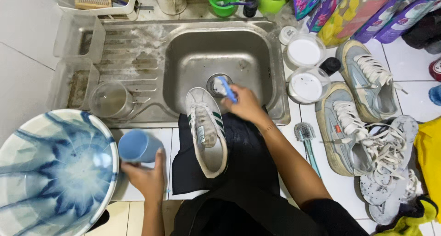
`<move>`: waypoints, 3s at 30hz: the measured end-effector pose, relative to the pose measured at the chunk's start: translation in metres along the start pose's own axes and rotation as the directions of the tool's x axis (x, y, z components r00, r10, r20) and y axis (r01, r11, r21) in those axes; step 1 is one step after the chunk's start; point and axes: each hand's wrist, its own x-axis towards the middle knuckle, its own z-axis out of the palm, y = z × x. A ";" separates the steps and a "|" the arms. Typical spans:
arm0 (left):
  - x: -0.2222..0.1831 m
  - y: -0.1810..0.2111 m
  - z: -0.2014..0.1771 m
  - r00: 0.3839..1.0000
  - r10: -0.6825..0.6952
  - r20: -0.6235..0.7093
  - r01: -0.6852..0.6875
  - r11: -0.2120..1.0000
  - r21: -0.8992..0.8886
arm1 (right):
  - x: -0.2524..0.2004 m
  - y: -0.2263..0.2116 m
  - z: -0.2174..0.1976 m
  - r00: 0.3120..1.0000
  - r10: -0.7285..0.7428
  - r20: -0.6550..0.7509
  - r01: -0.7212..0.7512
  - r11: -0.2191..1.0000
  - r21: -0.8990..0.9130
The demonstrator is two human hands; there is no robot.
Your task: The person scrubs the white and green sneaker with a brush and cleaning solution over a sink, then rinses it using a blue cup of water.
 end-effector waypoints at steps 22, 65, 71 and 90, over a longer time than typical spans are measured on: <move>-0.052 0.075 -0.031 0.944 -0.324 -0.060 0.179 0.657 -0.732 | -0.017 -0.008 0.021 0.741 -0.598 -0.305 0.534 0.801 -0.273; 0.032 0.069 0.093 0.009 0.274 0.962 0.995 -0.096 0.018 | 0.099 0.127 -0.229 0.906 0.307 -0.290 -0.417 0.538 -0.733; 0.016 0.091 0.069 -0.004 -0.005 1.000 0.987 0.160 0.005 | 0.125 0.136 -0.219 0.909 0.314 -0.273 -0.392 0.425 -0.816; -0.024 0.124 0.104 0.084 -0.294 0.952 0.921 0.388 0.038 | 0.131 0.128 -0.214 0.842 0.429 -0.327 -0.506 0.418 -0.755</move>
